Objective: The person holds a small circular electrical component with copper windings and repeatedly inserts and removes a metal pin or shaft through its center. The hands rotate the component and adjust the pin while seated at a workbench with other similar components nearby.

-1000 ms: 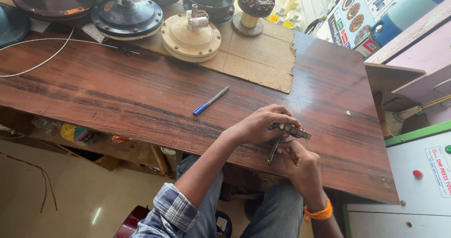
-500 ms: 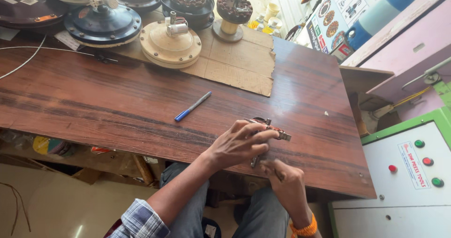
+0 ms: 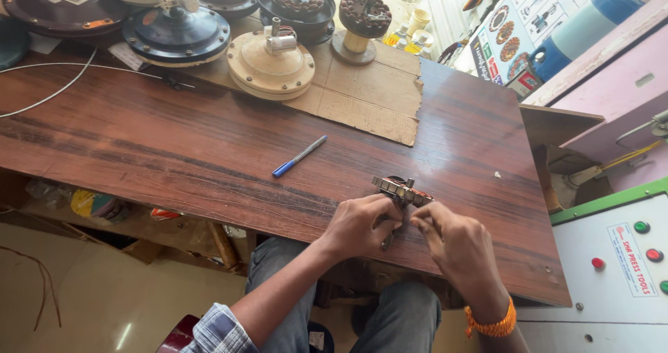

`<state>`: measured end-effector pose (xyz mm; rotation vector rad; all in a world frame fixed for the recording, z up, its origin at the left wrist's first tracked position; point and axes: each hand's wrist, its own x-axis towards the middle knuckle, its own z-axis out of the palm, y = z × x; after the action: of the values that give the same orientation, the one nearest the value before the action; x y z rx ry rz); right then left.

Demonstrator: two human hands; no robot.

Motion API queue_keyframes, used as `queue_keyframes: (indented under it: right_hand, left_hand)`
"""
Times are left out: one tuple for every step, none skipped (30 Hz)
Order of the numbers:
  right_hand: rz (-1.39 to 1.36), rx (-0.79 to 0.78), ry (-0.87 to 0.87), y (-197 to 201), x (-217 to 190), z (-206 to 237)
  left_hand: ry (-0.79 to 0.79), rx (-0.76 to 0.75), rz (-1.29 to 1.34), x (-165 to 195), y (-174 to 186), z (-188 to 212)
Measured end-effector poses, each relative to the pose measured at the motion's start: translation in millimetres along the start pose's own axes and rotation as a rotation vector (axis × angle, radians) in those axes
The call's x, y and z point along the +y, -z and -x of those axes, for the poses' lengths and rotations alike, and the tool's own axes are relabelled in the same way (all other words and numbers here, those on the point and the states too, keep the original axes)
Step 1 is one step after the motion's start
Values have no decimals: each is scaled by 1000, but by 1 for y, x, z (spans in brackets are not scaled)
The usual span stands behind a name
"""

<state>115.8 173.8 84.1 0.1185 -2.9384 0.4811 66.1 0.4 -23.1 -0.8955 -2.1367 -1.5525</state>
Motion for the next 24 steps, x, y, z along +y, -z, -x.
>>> queue_keyframes:
  right_hand:
    - [-27,34,41,0,-3,-7]
    - [-54,68,80,0,-5,-14]
    - [-81,102,117,0,-6,-19]
    - [-99,130,128,0,-7,-23]
    - [-116,158,139,0,-7,-26]
    - [-132,185,151,-1,-6,-30]
    - [-153,190,146,-1,-6,-33]
    - [-173,194,140,-1,-5,-37]
    - [-192,199,134,-1,-4,-40]
    - [-201,183,134,-1,-2,-43]
    - [-209,168,134,-2,-1,-46]
    - [-219,153,135,-2,0,-49]
    - [-214,146,112,-3,2,-52]
    - [-210,138,91,-4,3,-55]
    - [-206,130,70,-5,5,-57]
    - [-206,115,51,-6,7,-60]
    - [-206,100,33,-7,10,-64]
    - [-206,86,15,-8,13,-67]
    - [-199,80,-7,-9,16,-70]
    - [-192,74,-29,-10,19,-72]
    - [-184,67,-50,-11,23,-74]
    - [-177,63,-77,-12,27,-76]
    - [-170,59,-105,-13,31,-77]
    - [-163,57,-133,-13,36,-77]
  left_hand:
    - [58,21,66,1,-1,0]
    - [117,41,134,2,-2,-1]
    - [174,61,203,2,-4,-2]
    - [241,61,266,2,-6,-3]
    - [309,62,330,2,-8,-4]
    - [376,64,394,2,-10,-4]
    - [390,79,406,1,-11,-5]
    - [403,94,419,0,-13,-5]
    - [417,108,432,-1,-15,-5]
    - [429,114,445,-2,-16,-5]
    - [442,121,458,-2,-17,-5]
    - [454,129,470,-3,-19,-5]
    - [490,132,517,-4,-20,-5]
    - [526,137,564,-4,-22,-5]
    - [563,142,610,-5,-24,-5]
    - [578,152,602,-5,-26,-5]
    - [593,163,595,-6,-30,-6]
    - [607,172,588,-6,-33,-6]
    - [616,185,575,-7,-36,-7]
    - [626,199,562,-8,-40,-9]
    - [636,213,550,-9,-42,-10]
    - [658,215,540,-9,-44,-12]
    - [679,216,530,-9,-45,-13]
    - [699,216,521,-7,-45,-14]
